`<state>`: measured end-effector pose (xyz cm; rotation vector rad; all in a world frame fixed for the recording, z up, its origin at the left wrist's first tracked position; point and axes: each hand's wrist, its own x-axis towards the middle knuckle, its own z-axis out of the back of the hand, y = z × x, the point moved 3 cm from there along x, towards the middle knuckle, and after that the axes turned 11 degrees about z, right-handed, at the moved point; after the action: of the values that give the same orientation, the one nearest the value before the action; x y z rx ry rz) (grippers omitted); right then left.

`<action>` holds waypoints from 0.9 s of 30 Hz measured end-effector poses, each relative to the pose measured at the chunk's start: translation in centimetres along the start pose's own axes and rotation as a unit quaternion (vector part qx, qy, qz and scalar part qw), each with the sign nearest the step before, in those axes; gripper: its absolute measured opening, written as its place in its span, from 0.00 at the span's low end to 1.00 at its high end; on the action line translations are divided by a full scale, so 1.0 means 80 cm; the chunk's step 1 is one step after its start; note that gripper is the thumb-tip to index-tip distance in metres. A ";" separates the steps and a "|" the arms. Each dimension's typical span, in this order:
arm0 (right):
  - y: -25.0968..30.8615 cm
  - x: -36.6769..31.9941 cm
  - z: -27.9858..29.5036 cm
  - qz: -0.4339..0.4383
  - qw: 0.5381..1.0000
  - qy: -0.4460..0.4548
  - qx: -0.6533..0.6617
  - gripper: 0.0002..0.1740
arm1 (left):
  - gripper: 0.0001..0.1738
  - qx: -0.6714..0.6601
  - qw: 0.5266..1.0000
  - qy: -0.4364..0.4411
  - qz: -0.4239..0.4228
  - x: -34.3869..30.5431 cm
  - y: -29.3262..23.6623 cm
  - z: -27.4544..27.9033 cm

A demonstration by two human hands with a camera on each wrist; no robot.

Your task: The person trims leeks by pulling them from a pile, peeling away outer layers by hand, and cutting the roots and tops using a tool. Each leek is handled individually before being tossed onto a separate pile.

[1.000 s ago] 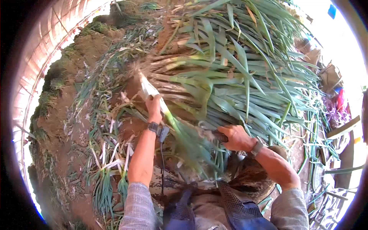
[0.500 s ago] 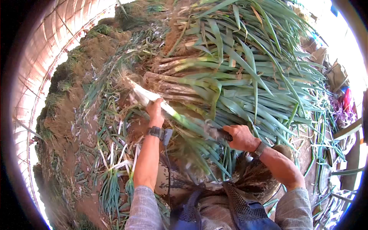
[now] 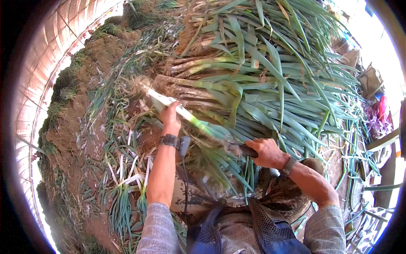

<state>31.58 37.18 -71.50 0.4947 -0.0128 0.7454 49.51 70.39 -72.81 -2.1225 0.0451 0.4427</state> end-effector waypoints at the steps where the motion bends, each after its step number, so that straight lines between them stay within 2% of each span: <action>1: 0.005 -0.001 0.006 -0.001 1.000 -0.006 0.007 0.25 | 0.15 -0.002 1.000 0.017 -0.010 0.003 0.001 0.000; 3: 0.006 0.000 0.009 0.002 1.000 -0.010 0.014 0.24 | 0.16 0.003 1.000 0.005 -0.030 0.010 0.006 0.002; 5: 0.003 -0.002 0.010 -0.001 0.998 -0.055 0.040 0.26 | 0.16 0.010 0.999 -0.010 -0.049 0.012 0.005 0.010; 6: 0.000 -0.002 0.008 0.000 0.998 -0.054 0.040 0.26 | 0.16 0.000 1.000 -0.007 -0.030 0.014 0.004 0.014; 8: -0.011 -0.004 -0.001 -0.042 0.999 0.011 0.019 0.24 | 0.16 -0.009 1.000 -0.001 -0.009 0.011 0.003 0.009; 9: -0.011 -0.006 -0.003 -0.021 0.999 -0.010 0.022 0.20 | 0.16 -0.002 1.000 -0.004 -0.010 0.008 0.001 0.008; 11: -0.016 -0.003 -0.008 -0.024 1.000 -0.004 0.019 0.20 | 0.15 -0.008 0.999 0.007 -0.034 0.010 0.001 0.010; 13: -0.018 -0.001 -0.011 -0.024 1.000 0.004 0.017 0.20 | 0.16 -0.012 1.000 0.017 -0.021 0.012 0.003 0.010; 16: -0.019 0.005 -0.008 -0.035 0.999 -0.020 0.020 0.22 | 0.17 -0.016 0.999 0.028 0.000 0.002 0.002 0.004; 18: -0.022 0.007 -0.012 -0.044 0.999 0.023 0.014 0.25 | 0.17 -0.013 0.999 0.029 0.010 -0.007 -0.001 -0.006; 22: -0.012 0.006 -0.010 -0.048 0.998 0.027 0.016 0.25 | 0.18 -0.014 1.000 0.022 0.009 -0.004 0.003 0.000; 27: -0.015 0.006 -0.007 -0.041 0.999 -0.001 0.027 0.27 | 0.18 -0.014 0.999 0.031 0.015 0.001 0.004 0.002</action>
<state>32.62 36.96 -72.40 0.5447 0.0262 0.6662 49.48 70.37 -73.18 -2.1652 0.1060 0.3969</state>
